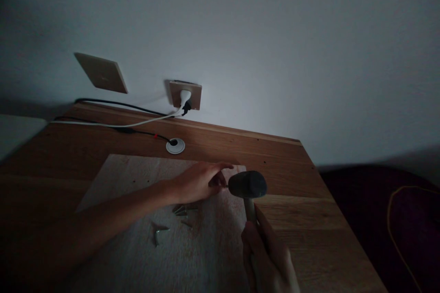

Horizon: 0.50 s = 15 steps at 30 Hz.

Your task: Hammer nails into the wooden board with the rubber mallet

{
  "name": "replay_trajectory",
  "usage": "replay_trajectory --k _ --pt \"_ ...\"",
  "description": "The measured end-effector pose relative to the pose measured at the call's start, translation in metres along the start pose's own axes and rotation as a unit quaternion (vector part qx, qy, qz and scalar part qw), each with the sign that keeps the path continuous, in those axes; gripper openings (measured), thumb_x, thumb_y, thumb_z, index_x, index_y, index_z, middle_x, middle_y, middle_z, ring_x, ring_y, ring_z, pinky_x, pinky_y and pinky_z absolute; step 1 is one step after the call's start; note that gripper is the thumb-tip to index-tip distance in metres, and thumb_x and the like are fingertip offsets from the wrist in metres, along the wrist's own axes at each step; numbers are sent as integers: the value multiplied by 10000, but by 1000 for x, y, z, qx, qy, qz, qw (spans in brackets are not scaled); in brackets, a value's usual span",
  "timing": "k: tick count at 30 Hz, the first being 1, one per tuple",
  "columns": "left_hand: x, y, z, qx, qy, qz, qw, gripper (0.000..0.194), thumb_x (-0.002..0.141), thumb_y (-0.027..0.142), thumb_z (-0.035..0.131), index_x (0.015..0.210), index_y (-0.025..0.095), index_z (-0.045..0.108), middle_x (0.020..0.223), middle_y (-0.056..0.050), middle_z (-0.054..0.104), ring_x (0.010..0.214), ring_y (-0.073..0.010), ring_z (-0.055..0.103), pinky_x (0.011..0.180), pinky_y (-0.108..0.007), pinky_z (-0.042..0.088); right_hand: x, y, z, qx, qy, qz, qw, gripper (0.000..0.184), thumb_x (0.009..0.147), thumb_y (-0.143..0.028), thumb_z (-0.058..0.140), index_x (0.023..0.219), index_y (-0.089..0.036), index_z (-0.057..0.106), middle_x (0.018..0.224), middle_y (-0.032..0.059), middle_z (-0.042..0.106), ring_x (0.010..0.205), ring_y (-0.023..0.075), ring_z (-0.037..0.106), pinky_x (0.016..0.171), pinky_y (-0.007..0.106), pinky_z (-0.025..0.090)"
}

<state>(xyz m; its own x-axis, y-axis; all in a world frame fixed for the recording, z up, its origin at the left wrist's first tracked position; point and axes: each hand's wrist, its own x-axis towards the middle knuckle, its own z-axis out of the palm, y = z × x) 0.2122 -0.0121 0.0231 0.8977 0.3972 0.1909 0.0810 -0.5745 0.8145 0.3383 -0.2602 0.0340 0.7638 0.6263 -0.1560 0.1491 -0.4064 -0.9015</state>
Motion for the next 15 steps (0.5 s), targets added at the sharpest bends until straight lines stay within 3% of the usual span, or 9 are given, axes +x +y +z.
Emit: replay_trajectory --k 2,4,7,9,12,15 --pt "-2 2 -10 10 11 -11 1000 480 893 54 746 1358 147 668 1070 -98 851 974 -236 816 834 -320 591 4 -3 1 34 2 50 998 448 787 -608 891 1119 -310 842 893 80 834 739 293 826 495 293 671" --pt "-7 7 -24 32 31 -18 999 345 910 89 748 1250 140 707 1041 -95 852 967 -241 815 842 -330 587 6 0 -1 42 4 57 997 488 793 -630 879 1163 -316 831 859 71 824 692 280 813 452 288 650" --pt "-23 21 -43 81 10 -3 997 307 915 74 711 1209 160 718 935 -48 846 857 -209 807 781 -306 566 5 11 -8 35 19 56 998 501 765 -641 890 1166 -346 829 1062 84 857 983 337 833 694 354 725" --pt "-37 33 -47 168 -28 9 985 245 890 102 739 1125 171 733 872 -46 821 800 -227 791 705 -312 548 5 20 -12 -8 12 31 999 524 701 -637 924 1130 -349 839 1214 84 846 1215 384 767 901 421 706" --pt "-57 45 -39 282 -80 42 955 111 882 157 773 965 171 701 793 -56 773 740 -251 760 682 -349 548 8 31 -15 -60 -10 -4 998 555 631 -665 938 1078 -348 852 1318 70 822 1401 414 648 1100 484 606" --pt "-68 49 -26 328 -87 73 938 174 836 96 756 966 165 663 726 -33 731 687 -240 726 711 -373 556 10 33 -13 -62 -15 -17 998 537 737 -660 886 1168 -341 846 1396 70 789 1459 392 602 1152 480 562"
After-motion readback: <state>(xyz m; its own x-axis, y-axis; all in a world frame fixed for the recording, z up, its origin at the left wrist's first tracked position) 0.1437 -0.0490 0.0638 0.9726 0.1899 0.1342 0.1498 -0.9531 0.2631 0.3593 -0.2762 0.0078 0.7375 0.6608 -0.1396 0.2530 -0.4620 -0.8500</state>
